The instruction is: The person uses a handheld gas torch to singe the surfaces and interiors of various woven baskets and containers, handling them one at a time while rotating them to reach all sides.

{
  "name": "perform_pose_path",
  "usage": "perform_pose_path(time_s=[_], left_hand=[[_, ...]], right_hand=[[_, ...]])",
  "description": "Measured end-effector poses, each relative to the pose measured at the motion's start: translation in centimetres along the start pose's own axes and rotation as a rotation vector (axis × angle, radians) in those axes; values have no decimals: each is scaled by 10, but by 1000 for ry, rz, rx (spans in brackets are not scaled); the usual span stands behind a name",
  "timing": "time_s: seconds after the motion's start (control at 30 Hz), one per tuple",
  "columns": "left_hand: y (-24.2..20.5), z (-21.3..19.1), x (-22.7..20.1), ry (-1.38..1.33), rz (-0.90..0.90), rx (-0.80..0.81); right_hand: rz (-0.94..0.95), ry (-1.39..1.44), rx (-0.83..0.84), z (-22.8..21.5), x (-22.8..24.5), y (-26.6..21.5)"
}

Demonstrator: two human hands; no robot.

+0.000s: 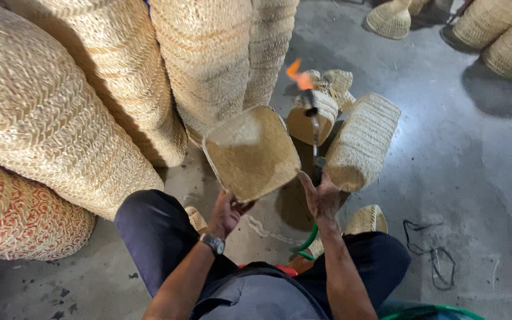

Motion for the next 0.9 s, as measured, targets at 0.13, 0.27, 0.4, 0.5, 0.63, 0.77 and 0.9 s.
perform_pose_path(time_s=[0.13, 0.27, 0.4, 0.5, 0.63, 0.77, 0.9], left_hand=[[-22, 13, 25, -6, -39, 98], [-39, 23, 29, 287, -165, 123], [-41, 7, -17, 620, 156, 86], [-19, 2, -50, 977, 343, 59], [-14, 21, -72, 1188, 110, 259], [-35, 39, -73, 1048, -49, 441], [-34, 33, -53, 1004, -111, 464]], right_hand=[[58, 213, -102, 3, -15, 9], [135, 215, -105, -4, -40, 18], [80, 188, -25, -35, -42, 35], [64, 148, 81, -61, -33, 34], [-63, 87, 227, -63, -26, 36], [13, 169, 286, -59, -28, 35], [45, 134, 290, -57, -30, 39]])
Point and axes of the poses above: each hand's wrist, its own y-axis towards the middle knuckle, its own z-axis out of the palm, x = y × z, the point moved 3 cm from there along y, towards the middle knuckle, and after that the axes turned 12 degrees about y, right-handed, at the moved point
